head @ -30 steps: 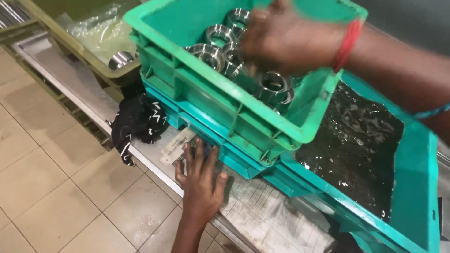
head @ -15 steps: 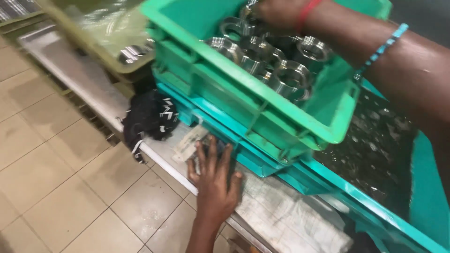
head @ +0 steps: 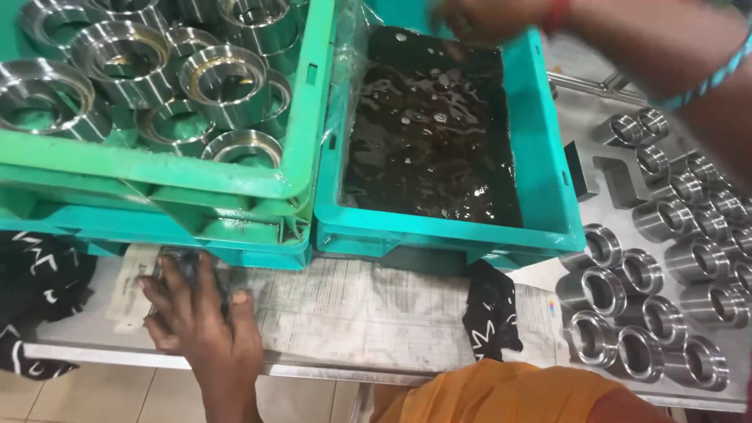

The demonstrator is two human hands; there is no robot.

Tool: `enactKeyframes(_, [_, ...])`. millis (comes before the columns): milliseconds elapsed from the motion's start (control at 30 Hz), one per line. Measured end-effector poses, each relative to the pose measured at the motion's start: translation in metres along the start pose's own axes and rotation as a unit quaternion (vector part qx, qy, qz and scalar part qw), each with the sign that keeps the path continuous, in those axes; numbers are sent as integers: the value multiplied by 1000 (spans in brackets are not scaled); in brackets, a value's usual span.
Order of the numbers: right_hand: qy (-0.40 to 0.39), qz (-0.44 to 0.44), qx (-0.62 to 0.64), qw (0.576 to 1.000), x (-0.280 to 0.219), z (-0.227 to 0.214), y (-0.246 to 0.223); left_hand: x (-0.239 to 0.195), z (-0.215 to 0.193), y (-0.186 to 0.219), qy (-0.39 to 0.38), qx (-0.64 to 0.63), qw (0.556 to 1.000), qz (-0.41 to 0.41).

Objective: Dipping metal rings into an oil bath and inspecting them with a gauge.

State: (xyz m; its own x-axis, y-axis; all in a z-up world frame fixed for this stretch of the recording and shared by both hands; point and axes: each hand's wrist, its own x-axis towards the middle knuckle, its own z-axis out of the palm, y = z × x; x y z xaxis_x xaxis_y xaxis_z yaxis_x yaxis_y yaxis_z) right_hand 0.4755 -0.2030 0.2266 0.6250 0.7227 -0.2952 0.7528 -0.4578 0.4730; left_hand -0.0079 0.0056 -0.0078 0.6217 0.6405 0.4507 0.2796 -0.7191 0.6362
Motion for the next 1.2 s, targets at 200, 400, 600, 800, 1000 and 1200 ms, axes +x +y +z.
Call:
enactKeyframes(200, [-17,-14,-7,1000,-16,107,21,-2,2,7,-11,20,999,-29])
enactKeyframes(400, [-71,32,69,995,31,154,12,0,5,9,-18,51,997,-54])
enactKeyframes(600, [-107,-13,145,983,70,170,-15,3,4,10,-25,62,996,-60])
enactKeyframes(800, [-30,-16,116,993,53,156,-39,7,2,9,-11,76,995,-64])
enactKeyframes(1000, [38,-21,510,859,1,92,-40,3,-1,1,-21,67,996,-45])
enactKeyframes(1200, [40,-143,572,807,-76,84,-57,2,1,11,-47,24,998,-38])
